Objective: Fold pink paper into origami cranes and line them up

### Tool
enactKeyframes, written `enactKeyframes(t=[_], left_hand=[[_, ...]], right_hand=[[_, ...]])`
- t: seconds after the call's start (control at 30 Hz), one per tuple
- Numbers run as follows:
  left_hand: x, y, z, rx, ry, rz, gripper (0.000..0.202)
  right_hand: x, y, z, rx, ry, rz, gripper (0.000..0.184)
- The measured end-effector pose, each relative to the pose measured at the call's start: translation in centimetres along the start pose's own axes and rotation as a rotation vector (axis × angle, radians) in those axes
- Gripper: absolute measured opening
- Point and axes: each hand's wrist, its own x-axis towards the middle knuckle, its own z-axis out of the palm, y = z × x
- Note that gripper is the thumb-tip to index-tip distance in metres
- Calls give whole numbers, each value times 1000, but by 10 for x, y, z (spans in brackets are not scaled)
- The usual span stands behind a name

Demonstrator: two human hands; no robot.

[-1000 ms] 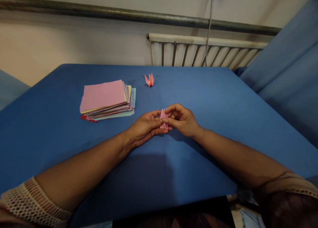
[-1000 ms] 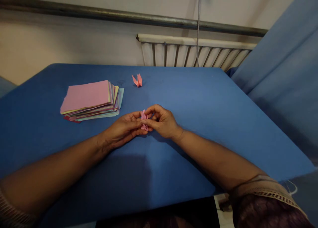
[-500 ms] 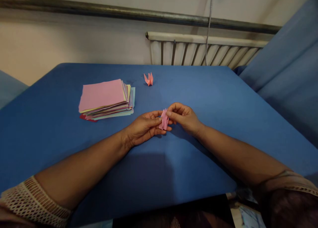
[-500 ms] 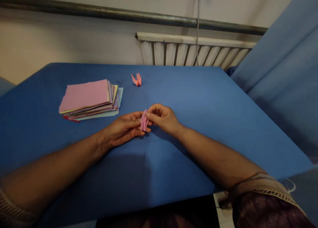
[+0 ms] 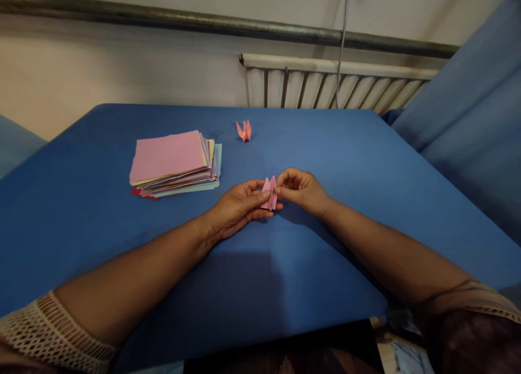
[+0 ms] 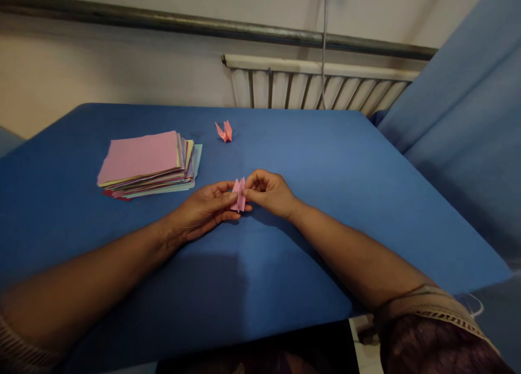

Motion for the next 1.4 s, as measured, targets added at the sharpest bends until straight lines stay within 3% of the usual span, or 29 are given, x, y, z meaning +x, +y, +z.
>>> enactKeyframes(t=[0.2, 0.5, 0.67, 0.93, 1.4], left_hand=[[2, -1, 2, 39, 53, 44, 37], [0, -1, 3, 90, 34, 15, 37], [-1, -2, 1, 81, 25, 12, 35], [-2, -2, 1, 77, 2, 32, 37], [0, -3, -2, 129, -8, -8, 35]], right_hand=[[-1, 2, 2, -47, 27, -73, 25], [-3, -8, -6, -21, -104, -103, 32], [-3, -8, -6, -9, -159, -62, 25], [-3, -6, -4, -76, -58, -55, 22], [-10, -11, 5, -76, -50, -2, 23]])
